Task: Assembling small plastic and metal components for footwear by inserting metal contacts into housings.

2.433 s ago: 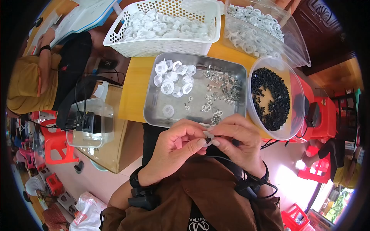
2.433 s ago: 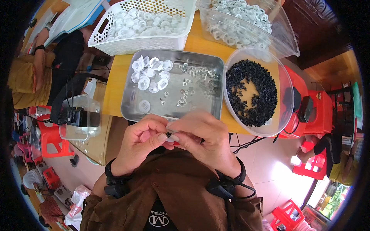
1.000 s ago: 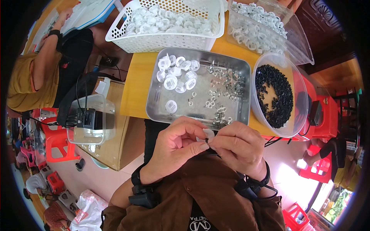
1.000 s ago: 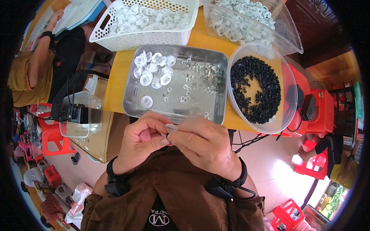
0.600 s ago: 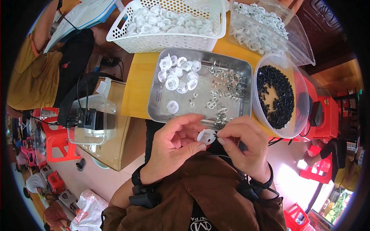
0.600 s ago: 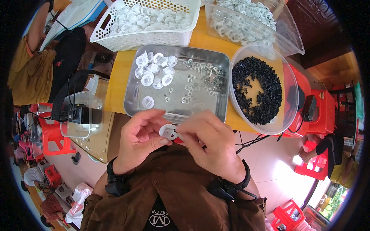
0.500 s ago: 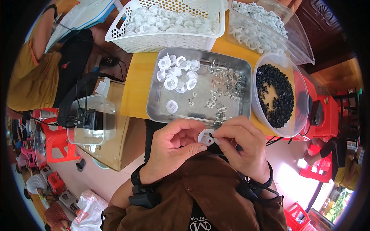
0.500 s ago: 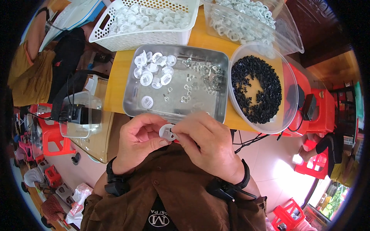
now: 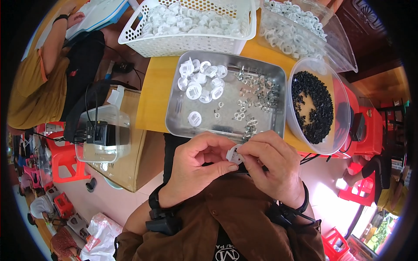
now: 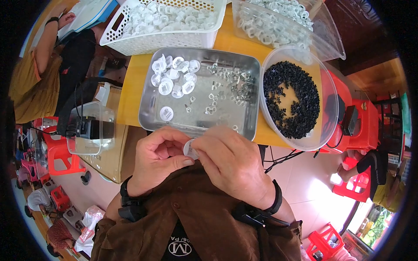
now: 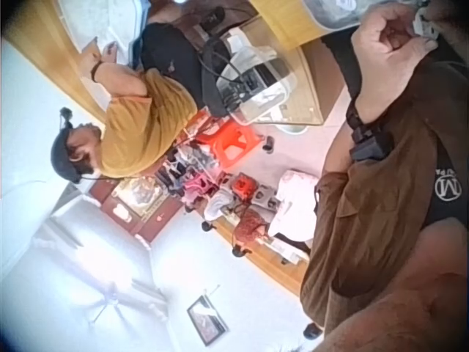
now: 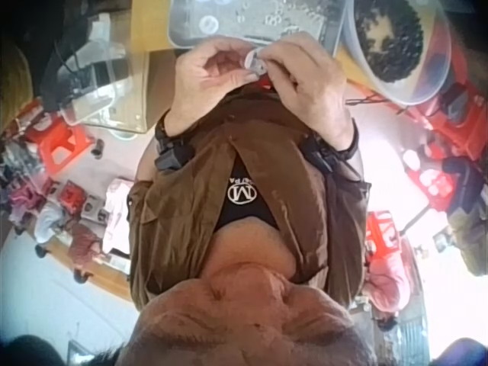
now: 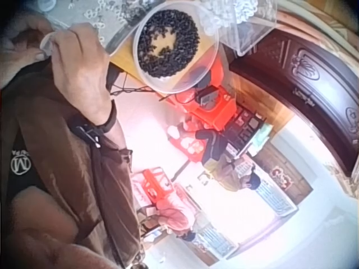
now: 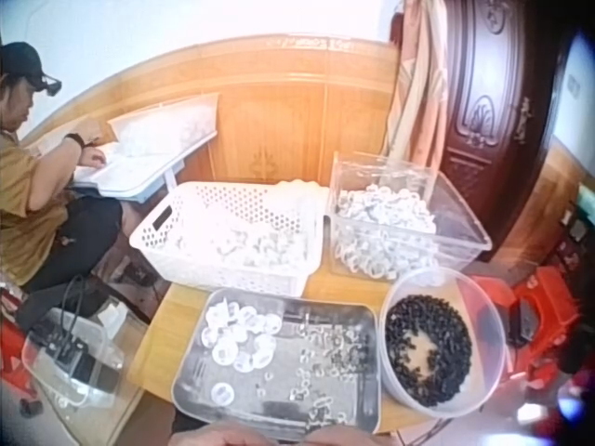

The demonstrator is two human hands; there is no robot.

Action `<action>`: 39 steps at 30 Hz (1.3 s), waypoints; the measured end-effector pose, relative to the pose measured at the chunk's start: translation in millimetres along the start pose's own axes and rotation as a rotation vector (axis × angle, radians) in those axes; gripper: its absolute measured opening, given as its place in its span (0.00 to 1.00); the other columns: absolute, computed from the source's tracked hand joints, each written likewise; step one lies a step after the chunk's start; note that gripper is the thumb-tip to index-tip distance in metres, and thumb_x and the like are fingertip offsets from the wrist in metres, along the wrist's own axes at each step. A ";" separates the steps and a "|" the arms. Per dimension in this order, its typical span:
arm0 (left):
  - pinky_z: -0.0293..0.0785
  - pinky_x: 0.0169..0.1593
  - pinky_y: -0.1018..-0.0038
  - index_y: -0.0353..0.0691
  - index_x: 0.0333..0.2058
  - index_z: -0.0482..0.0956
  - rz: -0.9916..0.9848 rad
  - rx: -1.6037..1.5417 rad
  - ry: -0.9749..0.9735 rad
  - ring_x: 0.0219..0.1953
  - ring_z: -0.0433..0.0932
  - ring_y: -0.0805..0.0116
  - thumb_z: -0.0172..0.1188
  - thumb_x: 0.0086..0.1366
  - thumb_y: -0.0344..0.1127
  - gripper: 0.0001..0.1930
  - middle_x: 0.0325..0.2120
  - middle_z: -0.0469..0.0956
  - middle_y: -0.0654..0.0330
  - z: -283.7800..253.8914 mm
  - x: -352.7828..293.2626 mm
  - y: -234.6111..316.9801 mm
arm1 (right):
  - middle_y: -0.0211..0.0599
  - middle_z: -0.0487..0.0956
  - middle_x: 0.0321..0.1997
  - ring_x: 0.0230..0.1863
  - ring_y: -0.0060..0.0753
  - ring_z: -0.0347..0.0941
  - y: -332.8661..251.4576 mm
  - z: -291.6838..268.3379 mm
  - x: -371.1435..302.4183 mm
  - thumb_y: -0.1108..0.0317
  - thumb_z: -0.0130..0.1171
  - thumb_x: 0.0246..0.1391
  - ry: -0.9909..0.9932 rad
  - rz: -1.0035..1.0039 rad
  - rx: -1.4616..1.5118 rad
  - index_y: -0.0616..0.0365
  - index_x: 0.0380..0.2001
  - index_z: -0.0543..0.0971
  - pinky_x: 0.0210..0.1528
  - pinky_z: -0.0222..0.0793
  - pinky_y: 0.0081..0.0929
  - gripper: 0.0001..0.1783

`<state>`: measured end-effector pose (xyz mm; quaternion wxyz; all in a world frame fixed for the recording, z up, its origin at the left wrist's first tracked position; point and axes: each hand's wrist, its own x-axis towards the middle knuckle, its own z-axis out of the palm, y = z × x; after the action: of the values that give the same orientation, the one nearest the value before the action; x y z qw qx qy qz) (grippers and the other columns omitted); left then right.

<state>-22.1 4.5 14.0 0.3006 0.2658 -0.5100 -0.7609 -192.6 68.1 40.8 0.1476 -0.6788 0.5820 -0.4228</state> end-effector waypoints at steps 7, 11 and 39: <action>0.75 0.43 0.79 0.29 0.43 0.73 -0.063 -0.081 0.001 0.38 0.75 0.76 0.63 0.52 0.18 0.18 0.38 0.75 0.59 0.3 0.2 -0.1 | 0.37 0.75 0.28 0.27 0.37 0.73 2.8 3.9 -2.0 0.82 0.61 0.40 0.041 0.025 0.109 0.58 0.29 0.77 0.26 0.70 0.28 0.10; 0.75 0.43 0.80 0.29 0.43 0.72 -0.074 -0.089 -0.011 0.38 0.74 0.77 0.63 0.52 0.19 0.18 0.38 0.75 0.58 -1.2 -0.3 -1.5 | 0.37 0.75 0.27 0.25 0.35 0.73 3.4 4.6 -2.3 0.83 0.61 0.40 0.035 0.060 0.163 0.59 0.29 0.77 0.25 0.69 0.26 0.11; 0.76 0.42 0.78 0.31 0.42 0.71 -0.076 -0.202 -0.003 0.38 0.76 0.74 0.58 0.60 0.23 0.11 0.39 0.75 0.57 2.3 -1.7 -3.1 | 0.32 0.75 0.28 0.25 0.31 0.73 16.5 9.9 -6.8 0.81 0.66 0.33 0.103 -0.167 0.069 0.57 0.27 0.79 0.25 0.69 0.24 0.13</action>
<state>-23.3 8.0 12.0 0.2959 0.2523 -0.4206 -0.8197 -195.9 66.8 20.7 0.1048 -0.6969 0.5153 -0.4876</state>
